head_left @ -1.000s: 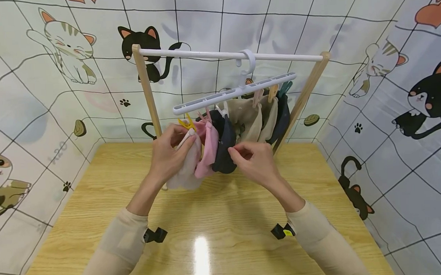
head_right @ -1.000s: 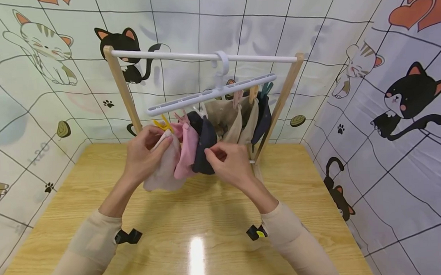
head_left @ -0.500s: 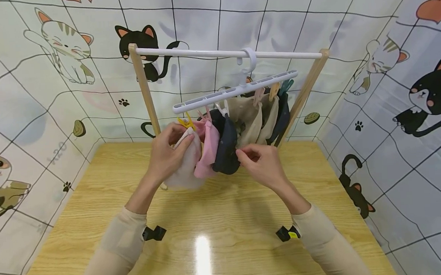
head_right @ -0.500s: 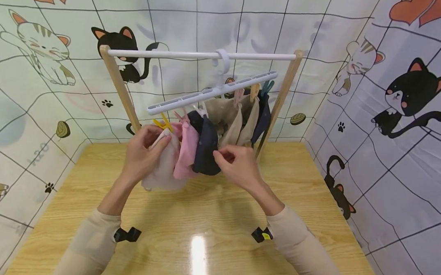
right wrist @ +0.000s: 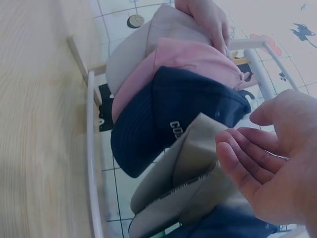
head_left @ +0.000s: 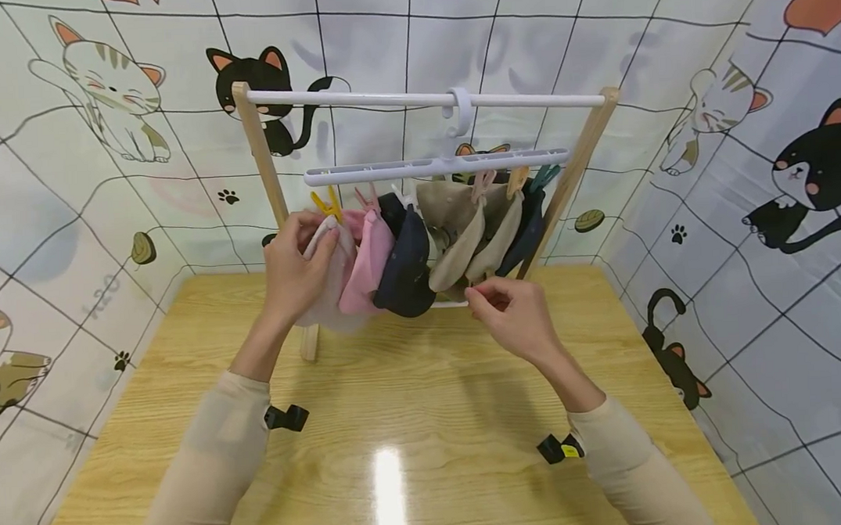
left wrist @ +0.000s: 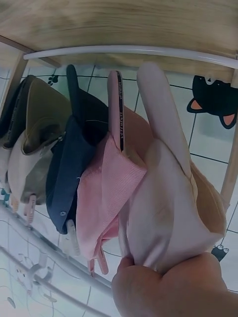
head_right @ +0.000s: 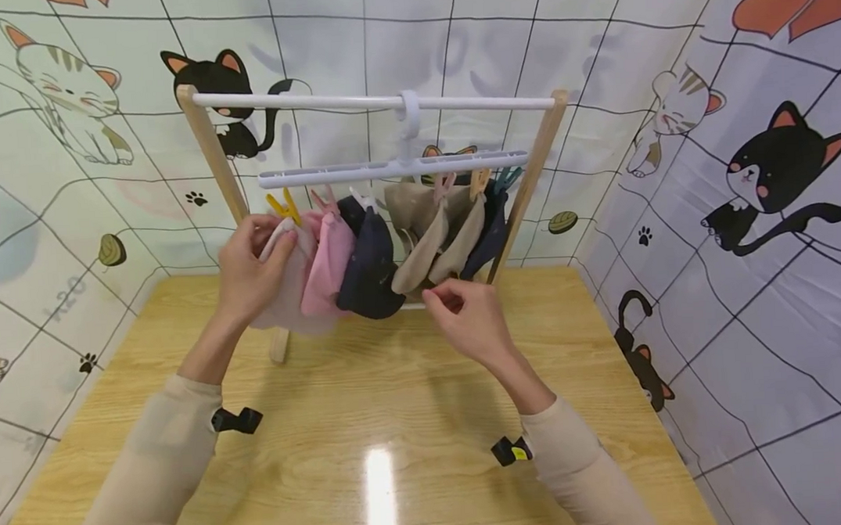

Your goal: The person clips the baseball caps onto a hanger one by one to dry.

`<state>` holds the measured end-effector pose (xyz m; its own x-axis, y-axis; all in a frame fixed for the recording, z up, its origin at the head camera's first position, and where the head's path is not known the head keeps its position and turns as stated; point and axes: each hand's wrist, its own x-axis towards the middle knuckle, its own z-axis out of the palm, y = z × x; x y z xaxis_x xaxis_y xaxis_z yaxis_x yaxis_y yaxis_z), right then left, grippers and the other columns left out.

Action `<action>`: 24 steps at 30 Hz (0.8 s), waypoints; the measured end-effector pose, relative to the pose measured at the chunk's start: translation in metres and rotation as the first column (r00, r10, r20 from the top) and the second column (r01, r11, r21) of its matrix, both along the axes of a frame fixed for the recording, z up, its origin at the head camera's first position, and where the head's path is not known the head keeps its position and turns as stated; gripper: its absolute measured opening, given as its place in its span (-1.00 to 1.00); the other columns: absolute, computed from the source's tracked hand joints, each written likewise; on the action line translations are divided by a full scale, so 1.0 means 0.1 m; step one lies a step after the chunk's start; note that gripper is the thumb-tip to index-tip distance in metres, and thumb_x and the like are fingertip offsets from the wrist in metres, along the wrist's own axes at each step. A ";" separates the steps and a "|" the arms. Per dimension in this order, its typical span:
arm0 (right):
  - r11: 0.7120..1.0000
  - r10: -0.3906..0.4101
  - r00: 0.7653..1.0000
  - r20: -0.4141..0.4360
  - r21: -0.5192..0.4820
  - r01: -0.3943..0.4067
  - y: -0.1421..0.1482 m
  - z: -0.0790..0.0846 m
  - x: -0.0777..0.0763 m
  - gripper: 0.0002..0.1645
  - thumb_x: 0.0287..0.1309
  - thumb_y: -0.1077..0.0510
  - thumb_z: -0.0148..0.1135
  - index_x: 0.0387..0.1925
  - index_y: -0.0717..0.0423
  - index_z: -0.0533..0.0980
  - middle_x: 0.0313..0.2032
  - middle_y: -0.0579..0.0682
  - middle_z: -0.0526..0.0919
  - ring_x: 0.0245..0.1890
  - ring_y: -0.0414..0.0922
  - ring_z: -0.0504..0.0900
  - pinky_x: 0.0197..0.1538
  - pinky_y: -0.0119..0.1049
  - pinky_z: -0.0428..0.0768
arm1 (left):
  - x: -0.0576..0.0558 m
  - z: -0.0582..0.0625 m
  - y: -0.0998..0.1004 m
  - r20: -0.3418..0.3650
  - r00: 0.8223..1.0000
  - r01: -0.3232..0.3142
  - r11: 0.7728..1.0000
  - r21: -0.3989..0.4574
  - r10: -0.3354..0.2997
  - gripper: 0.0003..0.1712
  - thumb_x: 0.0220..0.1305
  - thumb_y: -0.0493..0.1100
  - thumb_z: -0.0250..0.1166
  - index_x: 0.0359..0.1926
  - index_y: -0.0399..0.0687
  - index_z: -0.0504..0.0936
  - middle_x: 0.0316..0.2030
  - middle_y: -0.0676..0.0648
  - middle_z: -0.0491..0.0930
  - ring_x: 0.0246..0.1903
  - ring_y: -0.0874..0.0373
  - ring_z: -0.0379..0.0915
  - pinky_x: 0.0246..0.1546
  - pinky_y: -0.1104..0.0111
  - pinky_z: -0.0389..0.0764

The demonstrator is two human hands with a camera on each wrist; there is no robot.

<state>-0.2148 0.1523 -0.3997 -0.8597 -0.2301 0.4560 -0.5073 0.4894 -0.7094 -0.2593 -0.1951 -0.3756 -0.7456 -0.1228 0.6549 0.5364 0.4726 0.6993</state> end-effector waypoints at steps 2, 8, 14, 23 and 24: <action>1.000 -0.007 1.000 0.000 -0.004 0.007 0.03 -0.01 0.01 -0.79 0.55 0.12 0.43 -0.24 0.10 0.84 -0.41 0.13 0.87 -0.50 -0.13 0.79 -0.36 -0.43 0.68 | -0.03 0.01 -0.03 0.009 1.000 -0.025 1.000 0.003 0.025 -0.71 0.53 -0.36 0.43 0.14 -0.45 0.63 0.04 -0.38 0.86 0.15 -0.22 0.86 0.06 0.77 0.58; 0.999 -0.033 0.999 0.009 0.005 0.033 0.13 -0.07 0.03 -0.80 0.55 0.12 0.43 -0.23 0.12 0.84 -0.41 0.11 0.88 -0.49 -0.15 0.81 -0.34 -0.47 0.69 | -0.13 0.03 -0.13 -0.010 0.999 -0.043 0.999 0.016 0.043 -0.70 0.54 -0.35 0.41 0.16 -0.47 0.64 0.07 -0.38 0.84 0.11 -0.25 0.86 0.12 0.75 0.59; 0.998 -0.034 0.999 0.003 0.060 0.034 0.23 -0.15 0.07 -0.83 0.53 0.15 0.44 -0.15 0.17 0.84 -0.36 0.09 0.89 -0.45 -0.16 0.80 -0.30 -0.46 0.70 | -0.19 0.02 -0.19 -0.017 0.992 -0.127 0.990 -0.057 0.127 -0.67 0.54 -0.28 0.42 0.18 -0.42 0.66 0.06 -0.35 0.87 0.05 -0.24 0.86 0.09 0.47 0.66; 0.989 0.017 0.997 -0.080 0.146 -0.005 0.33 -0.29 0.14 -0.85 0.49 0.21 0.46 -0.04 0.19 0.82 -0.19 0.03 0.91 -0.32 -0.13 0.86 -0.18 -0.22 0.85 | -0.14 -0.06 -0.20 -0.047 0.977 -0.212 0.969 -0.126 0.207 -0.56 0.53 -0.20 0.40 0.27 -0.37 0.62 0.15 -0.40 0.80 0.10 -0.35 0.77 0.18 -0.20 0.75; 0.987 0.028 0.995 -0.098 0.158 -0.012 0.34 -0.30 0.15 -0.84 0.49 0.21 0.46 -0.02 0.20 0.81 -0.19 0.03 0.91 -0.30 -0.12 0.86 -0.17 -0.16 0.86 | -0.12 -0.09 -0.20 -0.066 0.977 -0.210 0.969 -0.132 0.203 -0.53 0.52 -0.19 0.40 0.30 -0.37 0.61 0.17 -0.41 0.78 0.12 -0.36 0.75 0.19 -0.20 0.74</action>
<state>-0.2001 0.1859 -0.4301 -0.8063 -0.3222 0.4959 -0.5823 0.5797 -0.5701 -0.2716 -0.2147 -0.3842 -0.6783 -0.1770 0.7132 0.4505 0.6666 0.5939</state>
